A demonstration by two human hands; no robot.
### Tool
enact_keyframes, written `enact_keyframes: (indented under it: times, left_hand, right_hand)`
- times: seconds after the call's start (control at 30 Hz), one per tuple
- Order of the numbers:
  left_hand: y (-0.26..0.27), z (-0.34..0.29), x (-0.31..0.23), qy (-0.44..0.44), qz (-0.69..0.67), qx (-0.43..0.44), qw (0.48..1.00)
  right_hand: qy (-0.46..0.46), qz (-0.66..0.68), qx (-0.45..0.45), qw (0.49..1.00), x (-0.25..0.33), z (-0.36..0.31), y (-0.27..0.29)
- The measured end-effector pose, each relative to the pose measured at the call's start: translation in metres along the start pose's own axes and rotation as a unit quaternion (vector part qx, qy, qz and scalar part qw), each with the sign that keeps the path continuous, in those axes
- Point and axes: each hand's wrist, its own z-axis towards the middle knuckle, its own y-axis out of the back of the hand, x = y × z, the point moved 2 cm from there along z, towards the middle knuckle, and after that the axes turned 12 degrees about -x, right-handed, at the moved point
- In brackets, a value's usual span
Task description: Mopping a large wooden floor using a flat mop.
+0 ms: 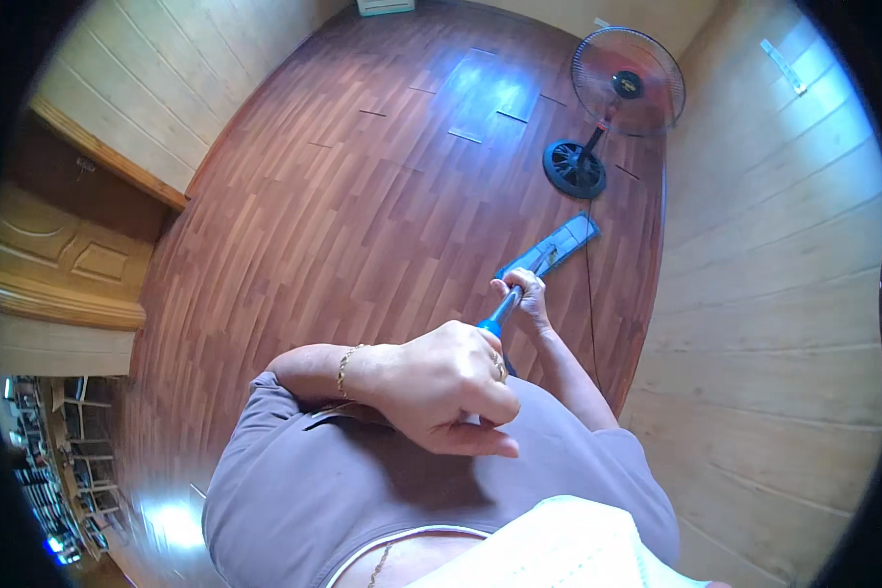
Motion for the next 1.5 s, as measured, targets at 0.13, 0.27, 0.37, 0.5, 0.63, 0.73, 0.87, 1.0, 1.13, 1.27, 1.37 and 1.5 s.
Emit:
enact_keyframes:
  times: [0.13,0.27,0.37,0.5,0.63,0.73,0.87,1.0,1.13,1.27,1.37,1.5]
  left_hand:
    - [0.017,0.006,0.009,0.026,0.031,-0.029,0.999]
    - [0.038,0.025,0.026,0.059,0.074,-0.081,0.992]
    - [0.053,0.047,0.044,0.078,0.117,-0.116,0.983]
    - [0.069,0.075,0.07,0.107,0.175,-0.151,0.967]
    - [0.083,0.097,0.103,0.14,0.229,-0.197,0.943]
    - [0.09,0.1,0.141,0.168,0.276,-0.293,0.9]
    - [0.104,0.086,0.193,0.258,0.272,-0.424,0.824]
    - [0.119,0.058,0.233,0.255,0.36,-0.522,0.73]
    - [0.129,0.023,0.273,0.217,0.376,-0.554,0.71]
    - [0.118,-0.008,0.279,0.214,0.398,-0.59,0.67]
    - [0.111,-0.012,0.262,0.222,0.449,-0.596,0.628]
    - [0.11,0.009,0.215,0.202,0.468,-0.609,0.609]
  right_hand:
    - [0.025,0.054,0.061,0.996,0.0,0.037,-0.03]
    - [0.056,0.115,0.118,0.985,-0.02,0.082,-0.065]
    - [0.083,0.17,0.145,0.971,-0.034,0.123,-0.089]
    - [0.08,0.18,0.227,0.954,-0.05,0.172,-0.12]
    - [0.127,0.149,0.205,0.959,-0.063,0.215,-0.151]
    - [0.148,0.029,0.263,0.953,-0.081,0.244,-0.181]
    - [0.103,-0.12,0.35,0.923,-0.075,0.278,-0.222]
    - [0.025,0.023,0.346,0.938,-0.079,0.268,-0.274]
    - [-0.213,0.314,0.375,0.846,-0.119,0.238,-0.335]
    - [0.088,0.162,0.423,0.887,-0.067,0.231,-0.307]
    - [0.123,0.133,0.471,0.863,-0.023,0.242,-0.281]
    - [0.21,0.201,0.497,0.817,0.014,0.244,-0.255]
